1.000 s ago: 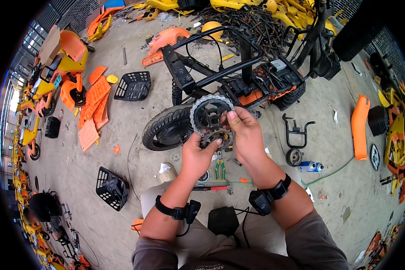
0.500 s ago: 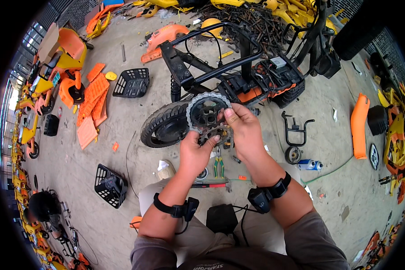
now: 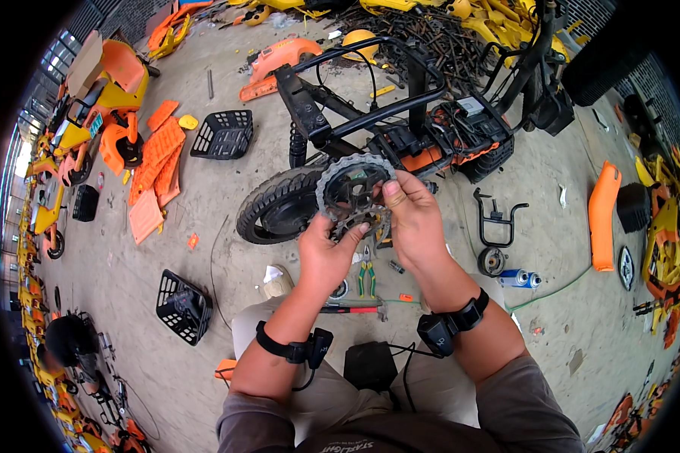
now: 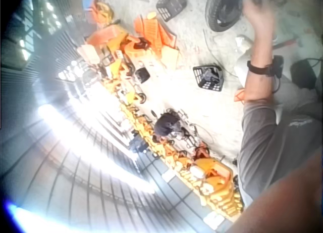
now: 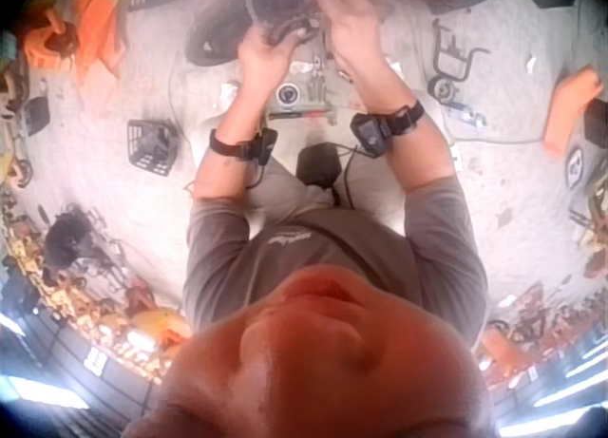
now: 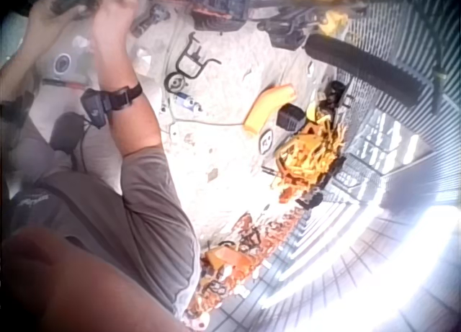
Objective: The person is sitting on the floor and assembling a drive chain onto a sprocket, handling a small pin and securing it with a pair of pliers.
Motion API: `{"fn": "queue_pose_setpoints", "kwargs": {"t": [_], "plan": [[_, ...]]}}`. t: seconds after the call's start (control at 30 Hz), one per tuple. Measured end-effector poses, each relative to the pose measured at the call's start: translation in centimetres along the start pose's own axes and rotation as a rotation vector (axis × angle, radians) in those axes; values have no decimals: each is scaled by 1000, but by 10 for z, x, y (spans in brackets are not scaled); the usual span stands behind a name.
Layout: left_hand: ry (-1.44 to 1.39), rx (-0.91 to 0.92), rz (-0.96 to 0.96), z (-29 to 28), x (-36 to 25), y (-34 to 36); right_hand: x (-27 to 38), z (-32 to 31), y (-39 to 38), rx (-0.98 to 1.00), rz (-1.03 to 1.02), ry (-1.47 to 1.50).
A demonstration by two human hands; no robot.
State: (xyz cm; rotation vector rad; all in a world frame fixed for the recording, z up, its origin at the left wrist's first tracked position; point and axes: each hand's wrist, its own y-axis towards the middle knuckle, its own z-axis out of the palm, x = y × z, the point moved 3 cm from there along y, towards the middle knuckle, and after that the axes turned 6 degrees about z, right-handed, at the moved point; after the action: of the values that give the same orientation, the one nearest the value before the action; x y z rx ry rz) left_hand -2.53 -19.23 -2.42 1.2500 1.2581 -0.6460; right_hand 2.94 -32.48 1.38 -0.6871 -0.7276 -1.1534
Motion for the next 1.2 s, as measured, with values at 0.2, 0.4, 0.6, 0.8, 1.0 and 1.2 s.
{"fn": "queue_pose_setpoints", "kwargs": {"t": [0.2,0.4,0.6,0.8,1.0,1.2], "plan": [[-165,61,-71,0,-16,5,0,-1,2,0,-7,15],[-185,88,-86,1,-15,5,4,2,0,12,-17,-22],[-186,80,-77,-2,-18,6,9,0,-1,64,11,-122],[-300,122,-100,-4,-24,7,13,0,-2,106,-67,-260],[-321,148,-168,-5,-17,6,7,3,-6,73,-66,-173],[-272,166,-233,-6,-18,5,7,2,-3,12,-23,-87]]}}
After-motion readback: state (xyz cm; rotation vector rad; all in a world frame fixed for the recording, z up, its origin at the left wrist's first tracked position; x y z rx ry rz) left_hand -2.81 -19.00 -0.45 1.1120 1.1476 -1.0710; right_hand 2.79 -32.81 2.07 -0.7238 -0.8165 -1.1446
